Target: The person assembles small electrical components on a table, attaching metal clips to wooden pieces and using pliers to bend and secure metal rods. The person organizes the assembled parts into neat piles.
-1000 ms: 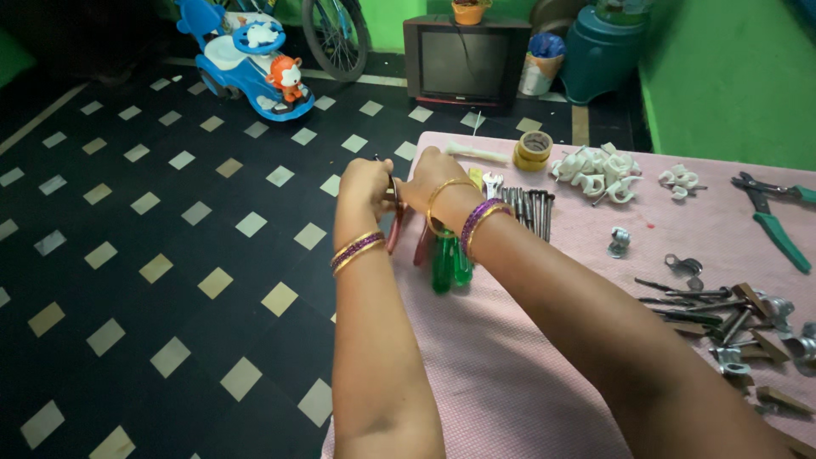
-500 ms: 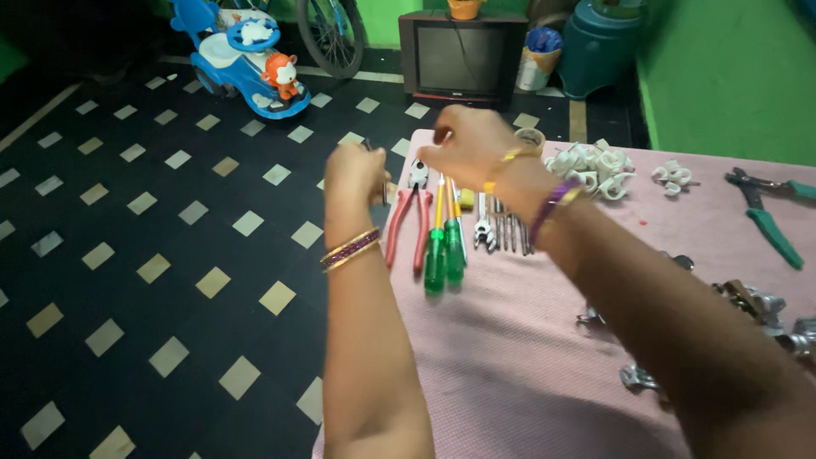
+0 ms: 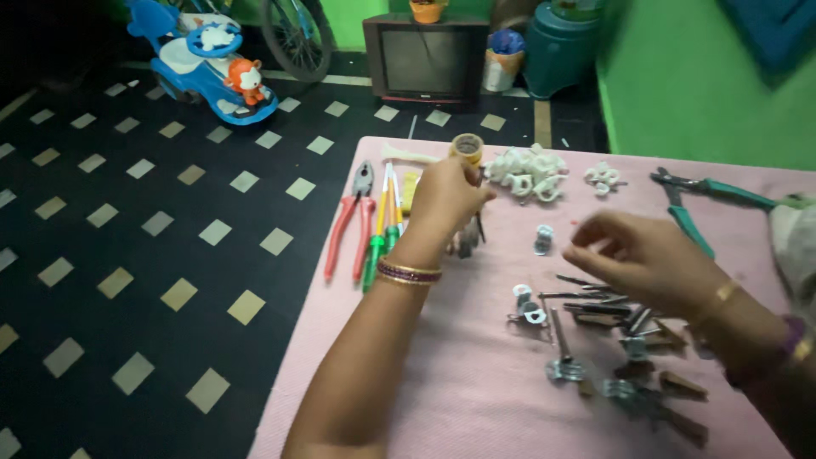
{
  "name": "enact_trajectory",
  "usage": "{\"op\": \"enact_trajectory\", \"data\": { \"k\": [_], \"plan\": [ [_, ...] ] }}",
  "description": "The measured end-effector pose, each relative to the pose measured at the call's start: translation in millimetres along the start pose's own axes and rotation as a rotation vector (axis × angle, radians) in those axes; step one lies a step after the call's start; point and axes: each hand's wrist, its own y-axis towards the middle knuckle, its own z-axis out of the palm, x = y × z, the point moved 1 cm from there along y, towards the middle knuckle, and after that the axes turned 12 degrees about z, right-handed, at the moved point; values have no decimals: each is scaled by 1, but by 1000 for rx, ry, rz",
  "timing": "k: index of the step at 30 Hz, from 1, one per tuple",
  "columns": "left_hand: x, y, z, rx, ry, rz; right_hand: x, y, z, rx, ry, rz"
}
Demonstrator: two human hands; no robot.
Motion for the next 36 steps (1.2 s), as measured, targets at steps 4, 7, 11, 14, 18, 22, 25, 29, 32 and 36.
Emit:
{"op": "enact_trajectory", "data": {
  "k": [4, 7, 11, 14, 18, 22, 25, 29, 32, 36],
  "plan": [
    [5, -12, 21, 8, 42, 58, -67, -23, -7, 101, 51, 292],
    [6, -15, 29, -1, 67, 41, -109, -34, -6, 123, 110, 384],
    [4, -16, 34, 13, 130, 25, -147, -37, -2, 63, -3, 299],
    [2, -17, 34, 19, 166, 57, -157, -45, 1, 79, 149, 163],
    [3, -18, 33, 52, 192, 55, -151, -55, 0, -55, 123, 115],
    [5, -14, 29, 25, 220, 87, -142, -61, -4, -246, 170, -47],
    [2, -14, 22, 21, 267, 124, -140, -64, -9, -342, 196, -160],
    [-11, -17, 13, 39, 293, 131, -141, -65, -10, -405, 160, -295],
    [-27, -18, 13, 60, 320, 131, -142, -63, -7, -393, 53, -310],
    [-57, -22, 23, 203, 209, 155, -140, -51, 0, -381, -45, -450]
  ]
}}
